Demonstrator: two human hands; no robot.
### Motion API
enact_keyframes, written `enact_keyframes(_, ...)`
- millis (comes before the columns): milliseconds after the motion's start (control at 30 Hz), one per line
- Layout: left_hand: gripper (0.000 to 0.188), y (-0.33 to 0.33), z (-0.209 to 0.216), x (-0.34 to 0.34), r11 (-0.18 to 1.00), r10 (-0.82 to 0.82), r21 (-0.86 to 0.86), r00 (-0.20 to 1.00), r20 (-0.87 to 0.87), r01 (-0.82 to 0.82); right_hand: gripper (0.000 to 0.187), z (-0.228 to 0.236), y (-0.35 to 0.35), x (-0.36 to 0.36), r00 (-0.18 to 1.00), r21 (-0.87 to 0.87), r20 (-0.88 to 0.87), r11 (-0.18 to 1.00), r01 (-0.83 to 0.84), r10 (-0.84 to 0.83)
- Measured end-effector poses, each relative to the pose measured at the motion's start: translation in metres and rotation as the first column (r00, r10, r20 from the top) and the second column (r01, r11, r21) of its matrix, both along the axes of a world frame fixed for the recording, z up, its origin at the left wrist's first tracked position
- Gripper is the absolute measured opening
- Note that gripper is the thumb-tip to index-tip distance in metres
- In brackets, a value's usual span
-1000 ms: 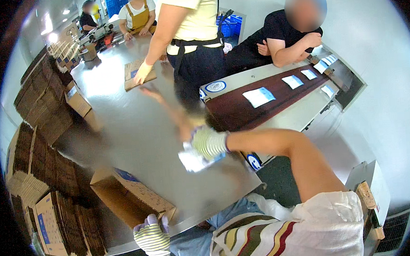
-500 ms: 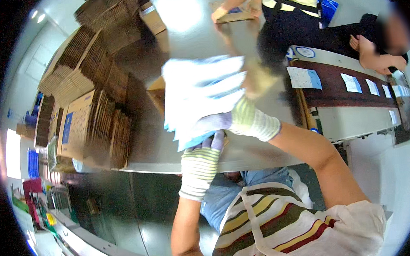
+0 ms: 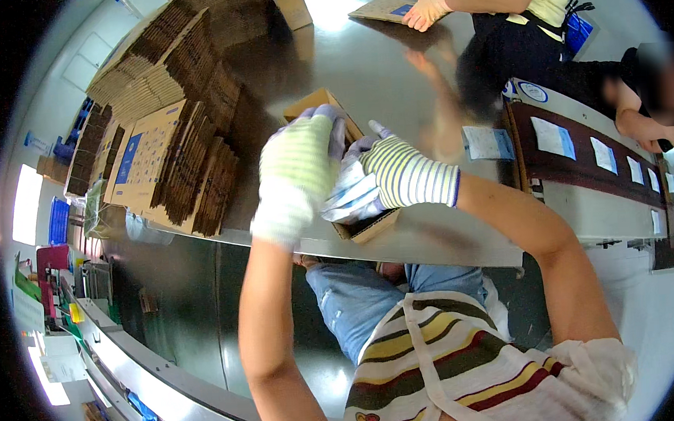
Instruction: The person, wearing gloves, picks up stacks of white pouches and places them into cardboard boxes on a metal industrial table. They fold the flaps of the filled boxes and move them across the table while a conveyor system operates nearby.
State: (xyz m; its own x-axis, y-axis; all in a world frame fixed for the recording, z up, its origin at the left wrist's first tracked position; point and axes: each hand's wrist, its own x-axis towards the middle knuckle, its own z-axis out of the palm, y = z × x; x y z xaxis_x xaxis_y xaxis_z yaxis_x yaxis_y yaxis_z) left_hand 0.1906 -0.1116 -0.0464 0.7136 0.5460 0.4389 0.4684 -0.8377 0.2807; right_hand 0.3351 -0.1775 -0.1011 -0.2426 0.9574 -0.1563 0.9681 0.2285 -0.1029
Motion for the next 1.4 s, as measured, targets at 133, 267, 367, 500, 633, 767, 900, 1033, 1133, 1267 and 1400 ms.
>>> enact_keyframes(133,0.027,0.061,-0.064,0.021,0.973,-0.094,-0.222,0.774,-0.626,-0.061,0.077,0.0,-0.014,0.007,0.881,0.301,-0.455,0.954,0.014,0.131)
enact_keyframes(267,0.024,0.055,-0.092,0.044,0.947,-0.164,-0.28,0.512,-0.843,-0.158,0.079,0.008,-0.047,0.001,0.889,0.357,-0.412,0.933,-0.046,0.201)
enact_keyframes(367,0.032,0.067,-0.123,0.033,0.849,-0.299,-0.496,0.608,-0.736,-0.182,0.078,-0.015,-0.052,-0.008,0.973,0.343,-0.135,0.93,-0.131,0.187)
enact_keyframes(500,0.045,0.048,-0.089,0.031,0.72,-0.377,-0.64,0.623,-0.685,-0.268,0.079,-0.031,-0.056,-0.009,0.949,0.31,-0.291,0.95,-0.025,0.12)
enact_keyframes(633,0.031,0.03,-0.072,0.032,0.851,-0.408,-0.524,0.589,-0.697,-0.03,0.084,-0.033,-0.059,-0.003,0.893,0.351,-0.443,0.933,0.085,0.085)
enact_keyframes(767,0.029,-0.009,-0.055,0.018,0.934,-0.342,-0.313,0.686,-0.642,0.173,0.085,-0.034,-0.061,0.004,0.82,0.311,-0.571,0.935,0.169,0.042)
enact_keyframes(900,0.029,-0.027,-0.063,0.02,0.955,-0.247,-0.275,0.808,-0.535,0.109,0.081,-0.039,-0.065,0.015,0.796,0.381,-0.593,0.914,0.138,0.127)
enact_keyframes(1033,0.035,-0.03,-0.063,0.019,0.962,-0.201,-0.266,0.802,-0.563,0.054,0.078,-0.024,-0.078,0.05,0.812,0.368,-0.574,0.92,0.134,0.111)
enact_keyframes(1133,0.035,-0.033,-0.069,0.011,0.977,-0.159,-0.202,0.853,-0.497,0.064,0.065,-0.027,-0.083,0.12,0.93,0.348,-0.356,0.912,0.218,-0.086)
enact_keyframes(1267,0.04,-0.037,-0.063,0.011,0.976,-0.119,-0.22,0.835,-0.537,-0.003,0.042,-0.045,-0.114,0.275,0.915,0.315,-0.07,0.862,0.397,-0.397)
enact_keyframes(1400,0.027,-0.034,-0.072,-0.001,0.993,-0.107,-0.087,0.918,-0.382,0.079,0.032,-0.019,-0.174,0.38,0.569,0.074,0.382,0.638,0.766,-0.728)
